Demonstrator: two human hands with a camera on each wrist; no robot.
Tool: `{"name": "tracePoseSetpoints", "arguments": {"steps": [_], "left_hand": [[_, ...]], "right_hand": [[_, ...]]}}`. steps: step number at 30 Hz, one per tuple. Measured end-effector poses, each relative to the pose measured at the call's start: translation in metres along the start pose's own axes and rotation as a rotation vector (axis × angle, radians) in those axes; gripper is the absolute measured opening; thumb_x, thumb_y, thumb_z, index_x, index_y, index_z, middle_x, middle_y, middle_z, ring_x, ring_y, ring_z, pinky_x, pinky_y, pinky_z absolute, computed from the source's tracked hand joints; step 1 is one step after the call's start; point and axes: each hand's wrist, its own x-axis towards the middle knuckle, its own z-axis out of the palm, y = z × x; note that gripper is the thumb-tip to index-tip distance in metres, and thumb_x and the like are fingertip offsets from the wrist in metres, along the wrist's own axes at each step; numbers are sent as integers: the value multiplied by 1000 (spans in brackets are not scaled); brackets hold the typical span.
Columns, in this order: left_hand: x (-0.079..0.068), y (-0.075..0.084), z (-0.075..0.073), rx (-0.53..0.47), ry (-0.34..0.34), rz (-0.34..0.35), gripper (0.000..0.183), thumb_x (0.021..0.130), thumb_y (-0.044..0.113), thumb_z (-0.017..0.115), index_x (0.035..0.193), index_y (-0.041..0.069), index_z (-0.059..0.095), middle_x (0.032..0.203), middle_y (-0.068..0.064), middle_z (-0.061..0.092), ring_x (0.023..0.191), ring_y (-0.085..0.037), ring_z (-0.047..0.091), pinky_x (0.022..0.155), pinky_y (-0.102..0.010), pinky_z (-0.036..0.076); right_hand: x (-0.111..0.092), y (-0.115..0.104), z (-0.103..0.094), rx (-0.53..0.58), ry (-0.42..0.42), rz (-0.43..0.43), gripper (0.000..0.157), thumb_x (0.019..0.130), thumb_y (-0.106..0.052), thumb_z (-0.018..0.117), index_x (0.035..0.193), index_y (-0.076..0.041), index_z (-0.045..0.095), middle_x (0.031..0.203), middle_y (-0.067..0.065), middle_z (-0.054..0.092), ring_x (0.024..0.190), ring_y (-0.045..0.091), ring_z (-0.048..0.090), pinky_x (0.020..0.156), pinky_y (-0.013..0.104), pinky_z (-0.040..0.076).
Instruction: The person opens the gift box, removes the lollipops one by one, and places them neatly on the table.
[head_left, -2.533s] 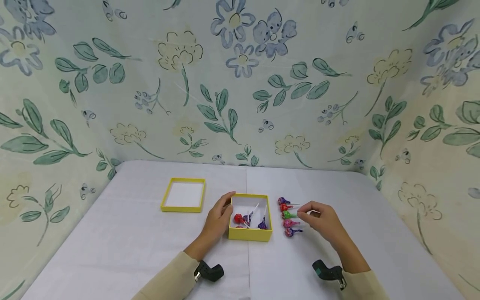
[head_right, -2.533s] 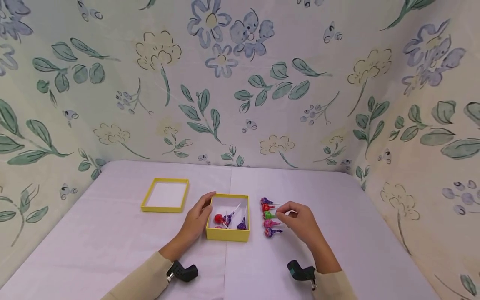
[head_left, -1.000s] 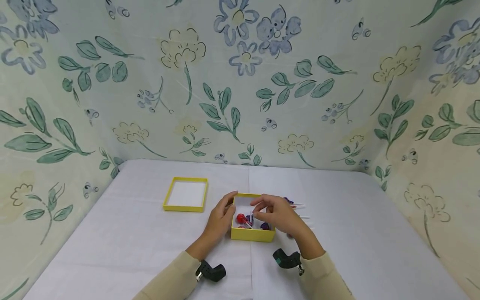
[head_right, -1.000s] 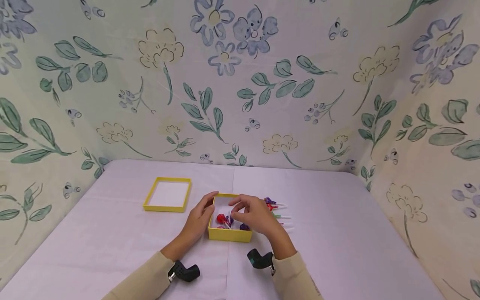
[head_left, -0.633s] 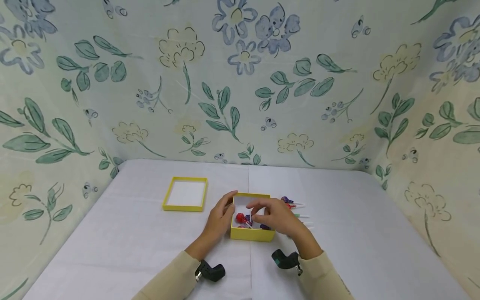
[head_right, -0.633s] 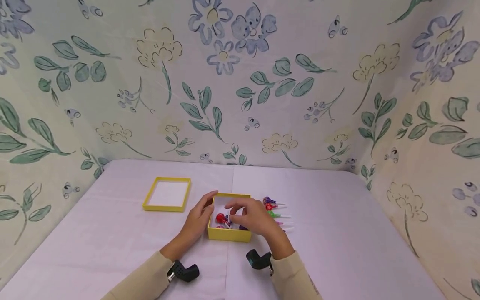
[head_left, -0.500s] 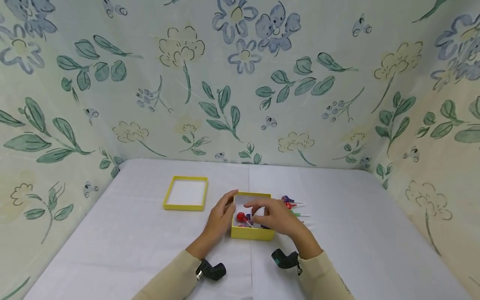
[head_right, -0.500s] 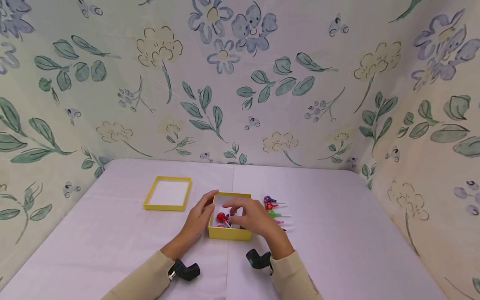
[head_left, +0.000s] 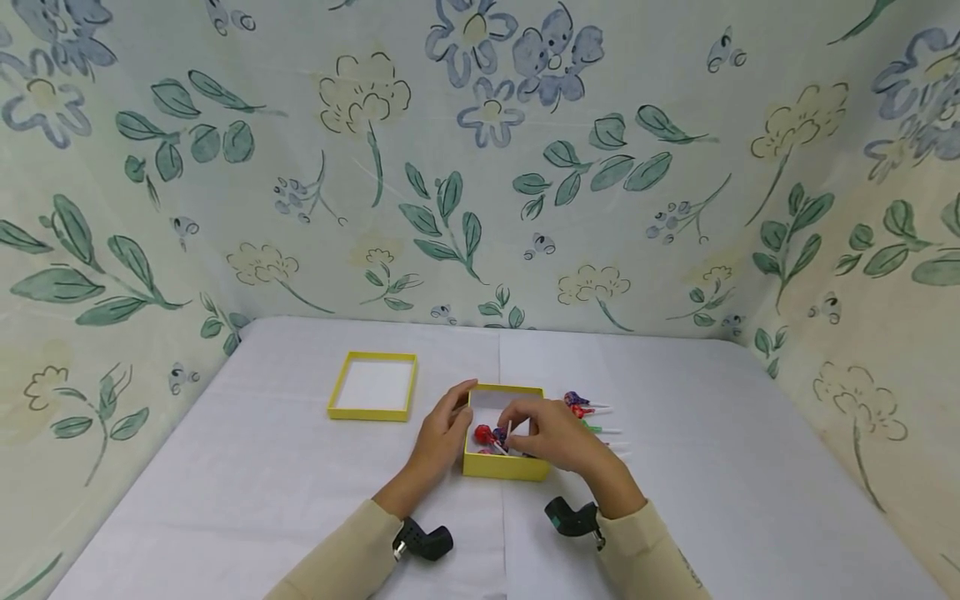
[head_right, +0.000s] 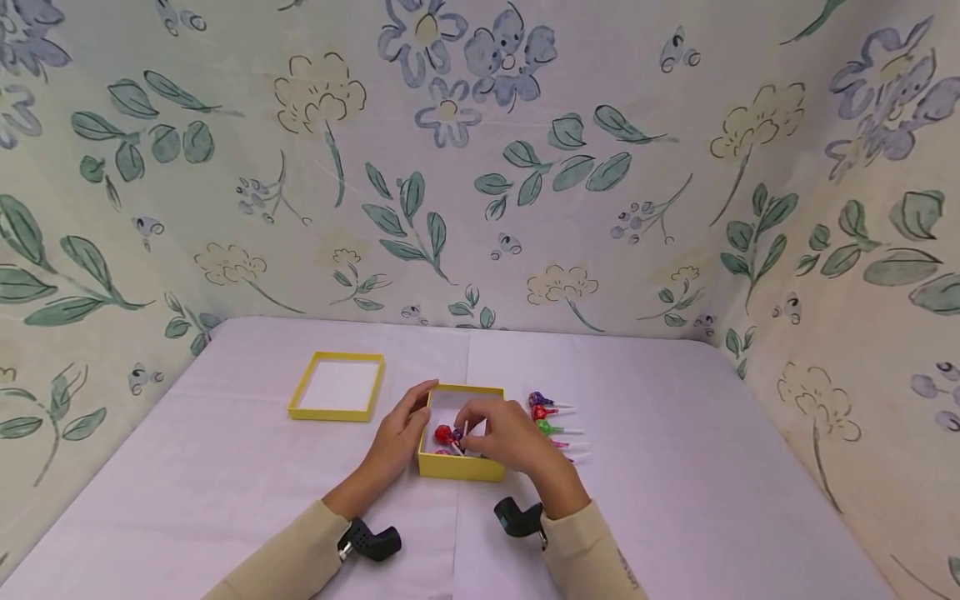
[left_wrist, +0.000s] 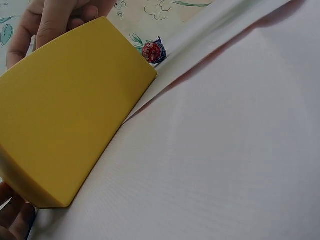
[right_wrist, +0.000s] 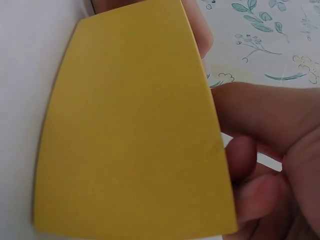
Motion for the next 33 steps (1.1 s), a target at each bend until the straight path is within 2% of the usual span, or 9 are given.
{"name": "tracePoseSetpoints", "arguments": {"steps": [8, 14, 21, 26, 33], "left_hand": [[0, 0, 1, 6, -3, -9, 43, 102, 17, 45, 145, 23, 44, 144, 0, 47, 130, -20, 47, 107, -42, 40], [0, 0, 1, 8, -1, 1, 43, 102, 17, 44, 144, 26, 44, 143, 1, 47, 130, -19, 47, 107, -42, 40], [-1, 1, 1, -11, 6, 3, 42, 102, 19, 45, 144, 25, 44, 144, 0, 47, 130, -20, 46, 107, -43, 40], [-1, 3, 2, -25, 10, -3, 42, 102, 16, 45, 144, 23, 43, 145, -5, 45, 131, -23, 45, 107, -44, 39], [-4, 16, 0, -8, -2, -25, 43, 101, 7, 44, 143, 16, 44, 144, -13, 46, 130, -30, 46, 107, -43, 40]], "right_hand": [[-1, 0, 0, -24, -44, 16, 12, 84, -11, 73, 90, -18, 67, 89, -5, 66, 67, 16, 53, 57, 28, 50], [-1, -2, 0, -29, -52, 12, 11, 84, -11, 73, 87, -18, 65, 86, -6, 64, 70, 16, 54, 59, 28, 51], [-2, -2, -1, -39, -57, 5, 10, 85, -9, 72, 86, -16, 64, 79, -7, 60, 66, 16, 53, 54, 26, 50], [-2, -3, -1, -51, -47, -2, 11, 86, -9, 71, 84, -15, 63, 77, -8, 60, 65, 15, 52, 54, 25, 49], [-1, -2, 0, -58, -22, 8, 12, 87, -10, 70, 82, -17, 61, 75, -7, 58, 64, 14, 51, 52, 25, 47]]}}
